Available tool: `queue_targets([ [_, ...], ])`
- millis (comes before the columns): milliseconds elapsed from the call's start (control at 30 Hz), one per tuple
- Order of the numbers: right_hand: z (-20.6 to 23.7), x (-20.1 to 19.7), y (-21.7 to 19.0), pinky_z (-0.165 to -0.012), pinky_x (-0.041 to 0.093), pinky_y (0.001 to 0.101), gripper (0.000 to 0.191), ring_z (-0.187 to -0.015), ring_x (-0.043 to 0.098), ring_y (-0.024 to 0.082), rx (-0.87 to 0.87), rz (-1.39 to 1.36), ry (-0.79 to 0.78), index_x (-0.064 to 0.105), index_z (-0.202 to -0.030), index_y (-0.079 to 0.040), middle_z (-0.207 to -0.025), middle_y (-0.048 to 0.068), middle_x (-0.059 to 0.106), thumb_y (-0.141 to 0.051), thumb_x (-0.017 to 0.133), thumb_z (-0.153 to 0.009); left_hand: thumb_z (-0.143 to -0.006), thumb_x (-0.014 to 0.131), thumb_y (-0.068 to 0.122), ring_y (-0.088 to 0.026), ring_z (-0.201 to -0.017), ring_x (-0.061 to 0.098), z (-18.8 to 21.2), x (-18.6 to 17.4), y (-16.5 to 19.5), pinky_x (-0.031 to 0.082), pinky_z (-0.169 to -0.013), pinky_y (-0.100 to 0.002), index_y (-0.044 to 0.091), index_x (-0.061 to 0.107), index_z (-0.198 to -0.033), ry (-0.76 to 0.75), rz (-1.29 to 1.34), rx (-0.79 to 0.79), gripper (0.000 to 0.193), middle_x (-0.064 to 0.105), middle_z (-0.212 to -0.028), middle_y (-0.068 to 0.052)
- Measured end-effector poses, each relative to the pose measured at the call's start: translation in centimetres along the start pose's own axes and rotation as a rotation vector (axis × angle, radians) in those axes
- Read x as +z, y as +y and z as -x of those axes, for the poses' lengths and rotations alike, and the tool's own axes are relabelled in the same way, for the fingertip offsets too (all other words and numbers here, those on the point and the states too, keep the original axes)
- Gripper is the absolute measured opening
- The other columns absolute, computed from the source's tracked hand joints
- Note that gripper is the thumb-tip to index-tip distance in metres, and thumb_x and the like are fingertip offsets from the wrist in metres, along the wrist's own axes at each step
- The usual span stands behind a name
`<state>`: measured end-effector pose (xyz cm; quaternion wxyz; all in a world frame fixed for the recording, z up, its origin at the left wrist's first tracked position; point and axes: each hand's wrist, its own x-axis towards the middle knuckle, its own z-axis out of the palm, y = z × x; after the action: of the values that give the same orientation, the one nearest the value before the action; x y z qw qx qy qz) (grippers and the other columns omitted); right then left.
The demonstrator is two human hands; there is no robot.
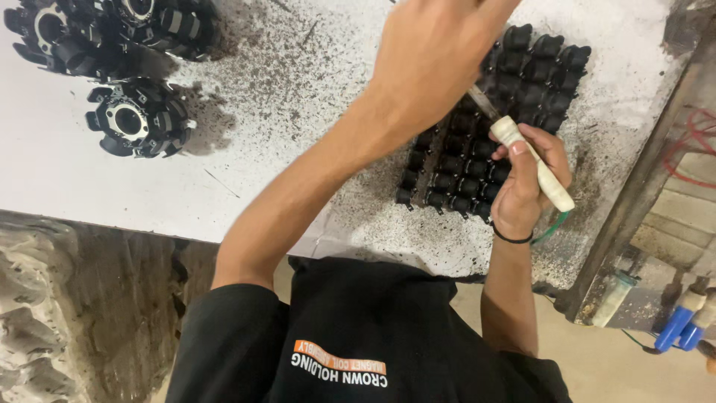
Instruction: The person solders small black coil assembly components arranged in rows on a workbench, holding each part steady with one hand while applying a hot soldering iron with the other, with smoke rising as the iron touches each part. They occasionally set down or swap the iron and continue working through the rows of parts.
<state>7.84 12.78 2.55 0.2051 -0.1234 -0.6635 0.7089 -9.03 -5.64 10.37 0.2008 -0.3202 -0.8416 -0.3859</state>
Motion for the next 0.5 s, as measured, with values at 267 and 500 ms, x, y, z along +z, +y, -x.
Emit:
queue_targets([
  [267,0.0,-0.1,1.1,-0.078,0.059,0.0318,0.021,-0.103,0.074,0.03,-0.012,0.05,0.003,0.063,-0.122,0.008,-0.114,0.019,0.069,-0.004,0.066,-0.105,-0.083,0.067,0.005,-0.032,-0.069,0.069,8.6,6.2,-3.3,0.056,-0.058,-0.044,0.011,0.076,-0.102,-0.165,-0.014,-0.221,0.022,0.06,-0.096,-0.01],
  [500,0.1,0.0,1.2,-0.079,0.059,0.0326,0.02,-0.099,0.073,0.029,-0.008,0.049,-0.001,0.064,-0.123,0.009,-0.115,0.018,0.068,-0.002,0.067,-0.106,-0.082,0.069,0.007,-0.035,-0.068,0.069,7.2,6.2,-4.0,0.056,-0.059,-0.048,0.008,0.073,-0.09,-0.256,0.007,-0.185,0.009,0.062,-0.097,-0.014],
])
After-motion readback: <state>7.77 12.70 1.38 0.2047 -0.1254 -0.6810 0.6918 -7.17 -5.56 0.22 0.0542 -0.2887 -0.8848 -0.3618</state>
